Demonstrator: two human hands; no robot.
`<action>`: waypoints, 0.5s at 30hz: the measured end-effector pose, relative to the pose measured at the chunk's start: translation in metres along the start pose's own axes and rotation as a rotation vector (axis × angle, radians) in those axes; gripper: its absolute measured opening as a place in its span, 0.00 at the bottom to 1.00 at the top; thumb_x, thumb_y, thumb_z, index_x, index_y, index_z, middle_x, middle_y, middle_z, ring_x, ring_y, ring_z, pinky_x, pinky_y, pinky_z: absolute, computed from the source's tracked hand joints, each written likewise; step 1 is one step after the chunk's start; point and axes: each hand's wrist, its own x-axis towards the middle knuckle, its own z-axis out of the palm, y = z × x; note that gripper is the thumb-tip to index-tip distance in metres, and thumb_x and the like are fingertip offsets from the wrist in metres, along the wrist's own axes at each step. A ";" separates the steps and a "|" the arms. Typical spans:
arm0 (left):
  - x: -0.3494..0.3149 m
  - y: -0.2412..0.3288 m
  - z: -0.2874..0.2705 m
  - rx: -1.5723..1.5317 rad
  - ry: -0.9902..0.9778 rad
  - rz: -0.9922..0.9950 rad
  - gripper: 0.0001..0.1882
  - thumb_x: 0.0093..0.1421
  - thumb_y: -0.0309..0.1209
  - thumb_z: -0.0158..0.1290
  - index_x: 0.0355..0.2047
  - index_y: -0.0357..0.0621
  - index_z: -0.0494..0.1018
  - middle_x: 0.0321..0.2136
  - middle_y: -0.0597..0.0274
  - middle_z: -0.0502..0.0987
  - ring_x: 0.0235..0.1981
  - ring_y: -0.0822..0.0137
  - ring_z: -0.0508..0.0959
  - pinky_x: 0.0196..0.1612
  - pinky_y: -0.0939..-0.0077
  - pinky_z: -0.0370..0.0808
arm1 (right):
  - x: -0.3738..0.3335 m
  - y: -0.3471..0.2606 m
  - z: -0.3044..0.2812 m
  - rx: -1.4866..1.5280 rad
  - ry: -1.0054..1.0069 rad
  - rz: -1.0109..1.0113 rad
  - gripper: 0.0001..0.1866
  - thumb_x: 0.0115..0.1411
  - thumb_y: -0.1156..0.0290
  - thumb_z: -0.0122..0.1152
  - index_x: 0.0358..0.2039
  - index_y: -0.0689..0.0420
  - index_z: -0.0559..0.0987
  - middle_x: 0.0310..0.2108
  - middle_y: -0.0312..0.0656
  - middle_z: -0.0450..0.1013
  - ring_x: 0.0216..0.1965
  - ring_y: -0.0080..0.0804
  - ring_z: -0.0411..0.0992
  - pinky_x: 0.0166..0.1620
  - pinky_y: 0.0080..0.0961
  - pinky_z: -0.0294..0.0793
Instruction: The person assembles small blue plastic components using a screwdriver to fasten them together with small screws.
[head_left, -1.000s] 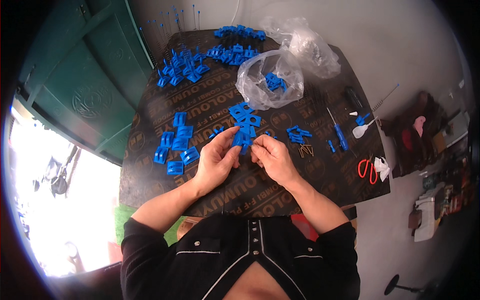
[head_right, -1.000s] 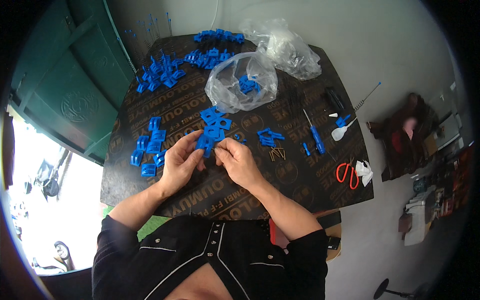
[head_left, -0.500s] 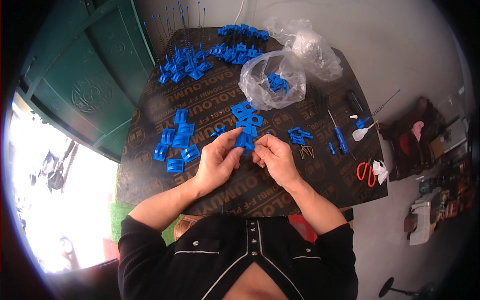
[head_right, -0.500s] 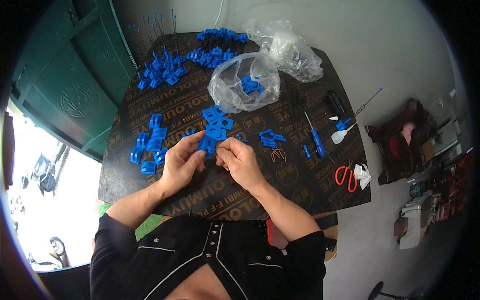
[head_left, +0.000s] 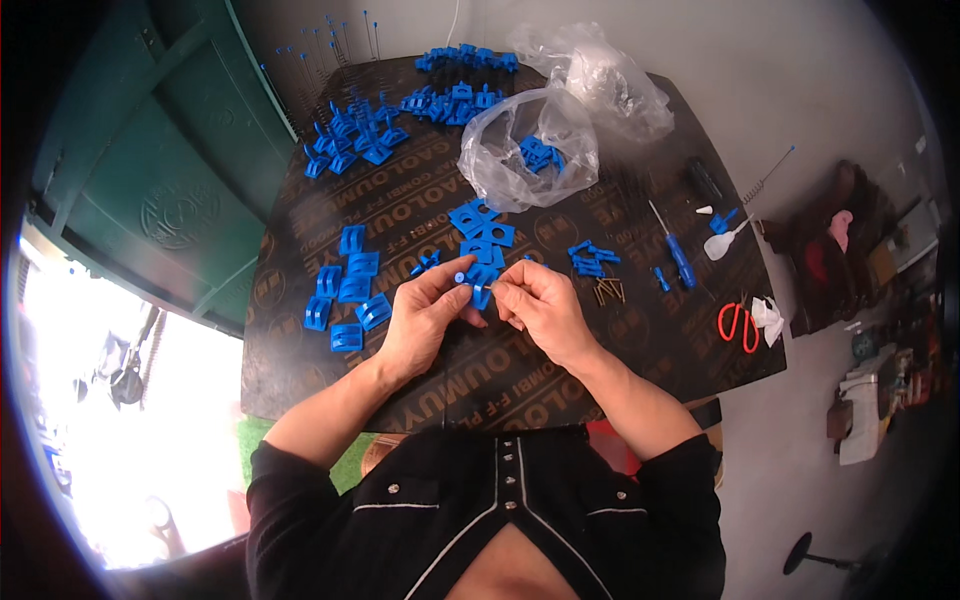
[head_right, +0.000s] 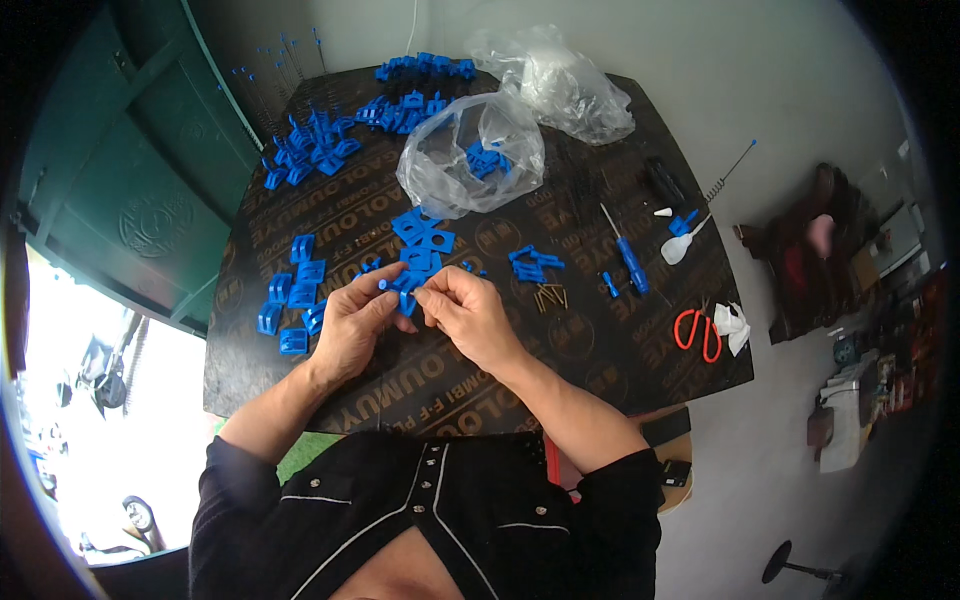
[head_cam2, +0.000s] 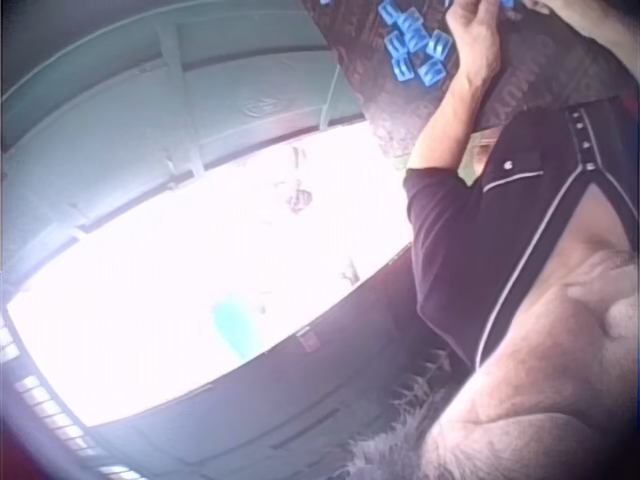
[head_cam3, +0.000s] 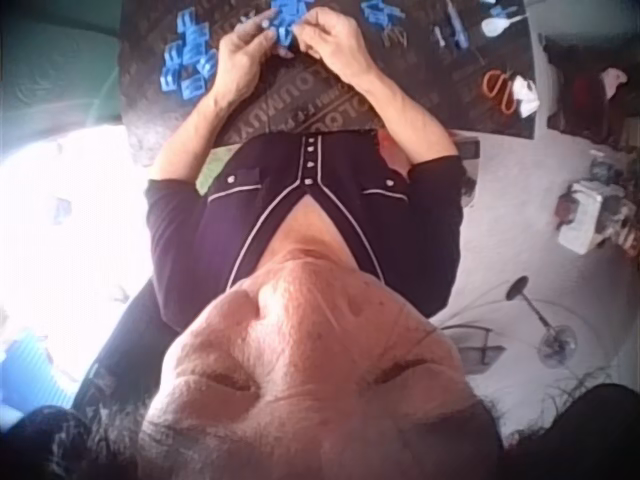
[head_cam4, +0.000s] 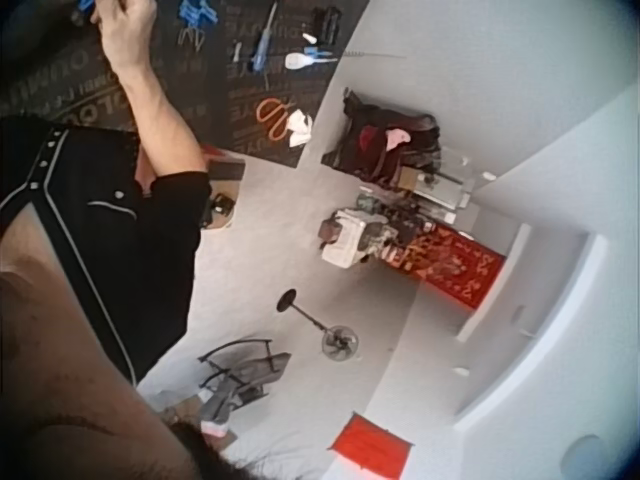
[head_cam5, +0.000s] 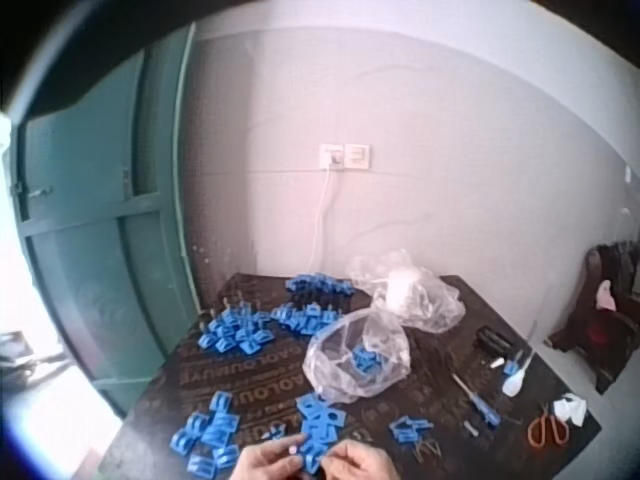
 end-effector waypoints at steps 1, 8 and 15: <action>-0.001 0.002 0.001 0.051 -0.002 0.015 0.20 0.63 0.22 0.46 0.56 0.30 0.62 0.33 0.58 0.75 0.27 0.69 0.77 0.35 0.77 0.77 | 0.000 0.000 0.000 0.006 0.001 -0.001 0.06 0.63 0.73 0.55 0.31 0.61 0.72 0.21 0.33 0.69 0.21 0.14 0.62 0.24 0.13 0.62; 0.004 0.006 -0.001 -0.154 -0.051 -0.045 0.13 0.64 0.22 0.45 0.48 0.30 0.66 0.34 0.57 0.74 0.27 0.67 0.76 0.36 0.73 0.77 | -0.001 -0.005 0.000 -0.013 0.011 0.019 0.07 0.63 0.71 0.55 0.30 0.61 0.72 0.21 0.32 0.68 0.21 0.13 0.62 0.24 0.12 0.60; 0.008 0.004 -0.009 -0.354 -0.130 -0.206 0.13 0.65 0.28 0.46 0.47 0.34 0.68 0.32 0.59 0.74 0.23 0.71 0.71 0.30 0.73 0.73 | -0.001 -0.006 -0.004 0.004 -0.036 0.009 0.08 0.64 0.69 0.55 0.30 0.60 0.73 0.21 0.31 0.68 0.22 0.13 0.61 0.24 0.12 0.60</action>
